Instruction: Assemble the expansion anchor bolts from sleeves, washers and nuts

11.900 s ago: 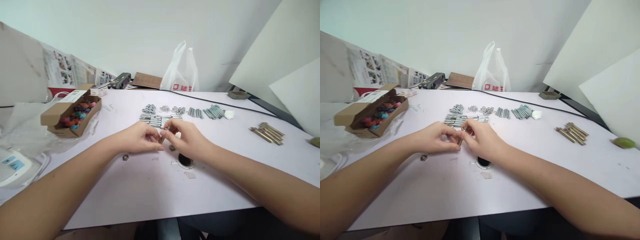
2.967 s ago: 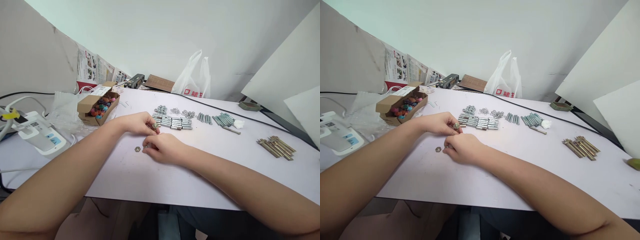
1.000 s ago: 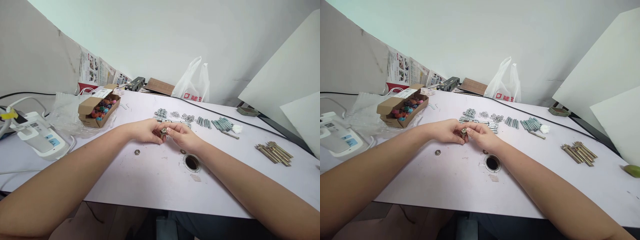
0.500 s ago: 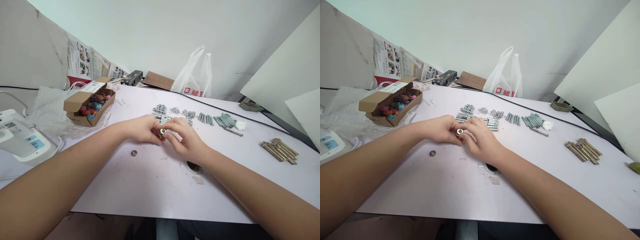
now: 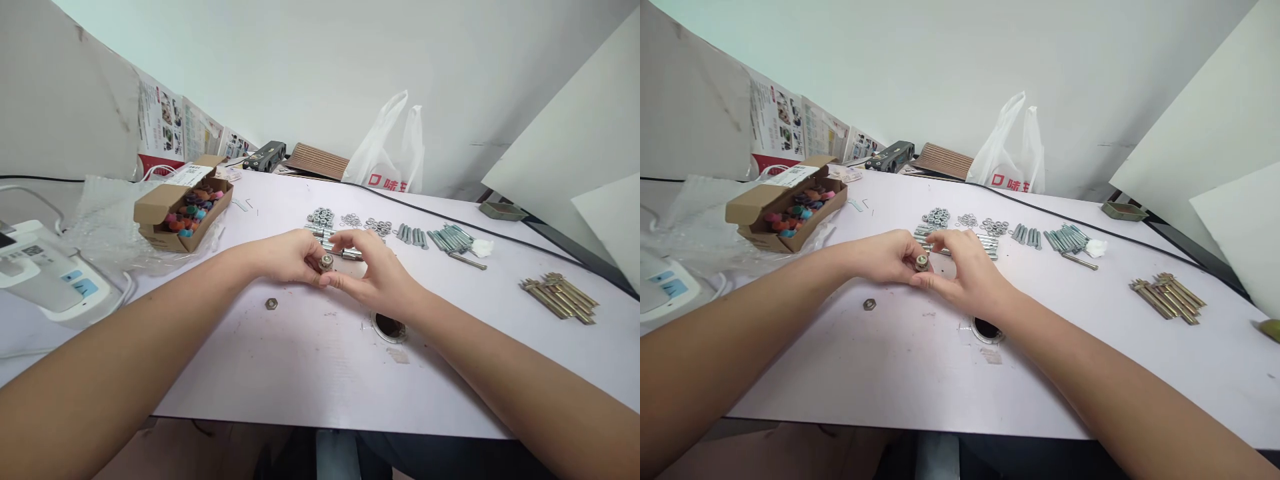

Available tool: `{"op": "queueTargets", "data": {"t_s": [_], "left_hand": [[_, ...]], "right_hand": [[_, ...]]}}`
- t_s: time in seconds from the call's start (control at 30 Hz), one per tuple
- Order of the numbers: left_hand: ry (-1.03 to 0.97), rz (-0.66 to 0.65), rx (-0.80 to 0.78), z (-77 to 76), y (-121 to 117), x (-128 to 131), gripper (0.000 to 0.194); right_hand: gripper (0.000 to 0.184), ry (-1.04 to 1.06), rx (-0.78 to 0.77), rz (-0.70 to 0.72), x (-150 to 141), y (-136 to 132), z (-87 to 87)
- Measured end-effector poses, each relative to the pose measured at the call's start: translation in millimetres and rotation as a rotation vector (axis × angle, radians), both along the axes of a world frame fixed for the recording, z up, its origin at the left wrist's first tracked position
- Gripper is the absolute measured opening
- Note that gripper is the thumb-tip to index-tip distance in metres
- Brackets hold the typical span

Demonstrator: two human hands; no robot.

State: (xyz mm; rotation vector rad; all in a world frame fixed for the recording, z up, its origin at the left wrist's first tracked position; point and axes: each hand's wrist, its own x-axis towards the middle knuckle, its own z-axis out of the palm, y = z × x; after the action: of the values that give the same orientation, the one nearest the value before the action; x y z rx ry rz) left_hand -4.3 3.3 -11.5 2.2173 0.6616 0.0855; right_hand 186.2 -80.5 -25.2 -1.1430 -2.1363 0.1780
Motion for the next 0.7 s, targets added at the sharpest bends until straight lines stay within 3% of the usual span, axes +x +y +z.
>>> {"op": "queueTargets", "data": {"t_s": [0.07,0.13,0.17,0.27,0.43,0.53,0.6,0.7], "left_hand": [[-0.001,-0.023,-0.029,0.1,0.2,-0.5,0.027],[-0.011,-0.013,-0.034,-0.4,0.5,-0.6,0.026],[-0.019,-0.004,-0.034,-0.9,0.5,-0.5,0.025],[-0.040,0.010,-0.046,-1.8,0.5,-0.2,0.025],[-0.029,0.007,-0.056,-1.5,0.8,0.4,0.024],[-0.017,0.003,-0.063,-2.0,1.7,0.8,0.025],[-0.017,0.007,-0.064,-2.2,1.9,0.8,0.025],[-0.021,0.013,-0.053,-1.9,1.4,0.6,0.025]], "right_hand": [[0.051,-0.007,0.022,0.047,2.0,-1.3,2.5],[0.019,0.023,0.099,0.059,3.9,-3.0,5.3],[0.015,0.063,0.140,0.045,4.6,-3.8,6.5],[0.019,0.164,0.167,-0.001,5.9,-5.2,7.8],[0.033,0.107,0.004,0.033,7.9,-6.0,5.5],[0.060,0.279,0.033,-0.009,9.3,-6.8,6.0],[0.055,0.295,0.027,-0.026,8.6,-7.4,6.0],[0.043,0.119,-0.073,-0.009,6.7,-7.6,4.5]]}}
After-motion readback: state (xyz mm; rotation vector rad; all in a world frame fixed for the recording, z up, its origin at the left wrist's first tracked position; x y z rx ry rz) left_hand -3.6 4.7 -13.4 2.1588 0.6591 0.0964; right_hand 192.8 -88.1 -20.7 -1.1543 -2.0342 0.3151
